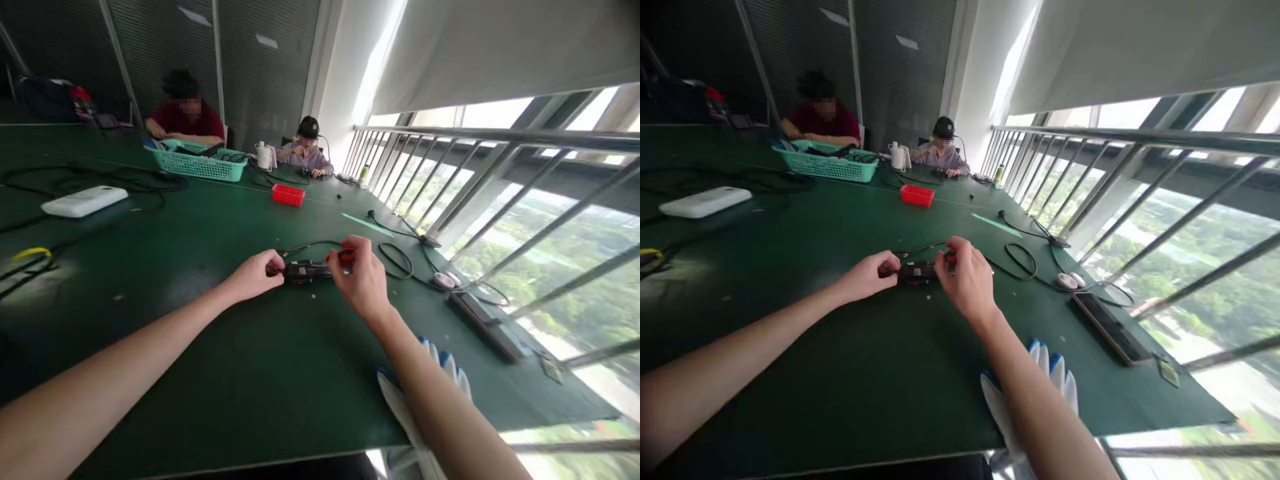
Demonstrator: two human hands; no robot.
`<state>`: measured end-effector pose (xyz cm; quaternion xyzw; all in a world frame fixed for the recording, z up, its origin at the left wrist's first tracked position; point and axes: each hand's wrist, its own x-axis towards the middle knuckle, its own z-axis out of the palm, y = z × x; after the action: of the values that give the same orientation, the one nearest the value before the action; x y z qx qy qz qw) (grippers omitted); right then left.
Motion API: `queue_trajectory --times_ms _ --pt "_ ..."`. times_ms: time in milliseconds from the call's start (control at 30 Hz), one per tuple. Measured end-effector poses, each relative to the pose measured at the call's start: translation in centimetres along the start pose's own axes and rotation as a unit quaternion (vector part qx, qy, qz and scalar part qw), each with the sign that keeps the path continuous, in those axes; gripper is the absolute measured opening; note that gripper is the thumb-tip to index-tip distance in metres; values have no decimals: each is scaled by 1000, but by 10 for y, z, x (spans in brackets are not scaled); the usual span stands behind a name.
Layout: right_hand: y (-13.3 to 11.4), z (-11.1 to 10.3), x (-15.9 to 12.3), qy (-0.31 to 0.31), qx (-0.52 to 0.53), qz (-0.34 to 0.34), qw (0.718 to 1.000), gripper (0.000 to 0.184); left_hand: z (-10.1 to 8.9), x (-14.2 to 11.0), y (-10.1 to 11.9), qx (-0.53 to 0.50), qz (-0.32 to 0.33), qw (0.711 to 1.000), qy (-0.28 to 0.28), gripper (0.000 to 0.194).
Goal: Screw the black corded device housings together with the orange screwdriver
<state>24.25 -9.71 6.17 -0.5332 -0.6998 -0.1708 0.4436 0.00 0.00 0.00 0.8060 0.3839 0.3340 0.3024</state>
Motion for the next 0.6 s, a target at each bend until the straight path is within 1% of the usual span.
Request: queue_trajectory --times_ms 100,233,333,433,533,600 --pt "3 4 1 -26 15 20 999 24 2 1 -1 -1 -3 1000 4 21" --pt "4 4 0 -17 21 38 999 27 3 2 1 -1 -3 1000 5 20" --pt "4 2 0 -3 6 26 1000 25 2 2 5 6 2 1000 1 21" --pt "4 2 -1 -2 -2 5 1000 24 2 2 9 10 -2 1000 -2 21" --pt "2 2 -1 1 6 -25 1000 32 1 2 9 10 -2 1000 -3 21" --pt "1 1 -2 2 1 -31 1000 36 2 2 8 10 3 1000 -4 21"
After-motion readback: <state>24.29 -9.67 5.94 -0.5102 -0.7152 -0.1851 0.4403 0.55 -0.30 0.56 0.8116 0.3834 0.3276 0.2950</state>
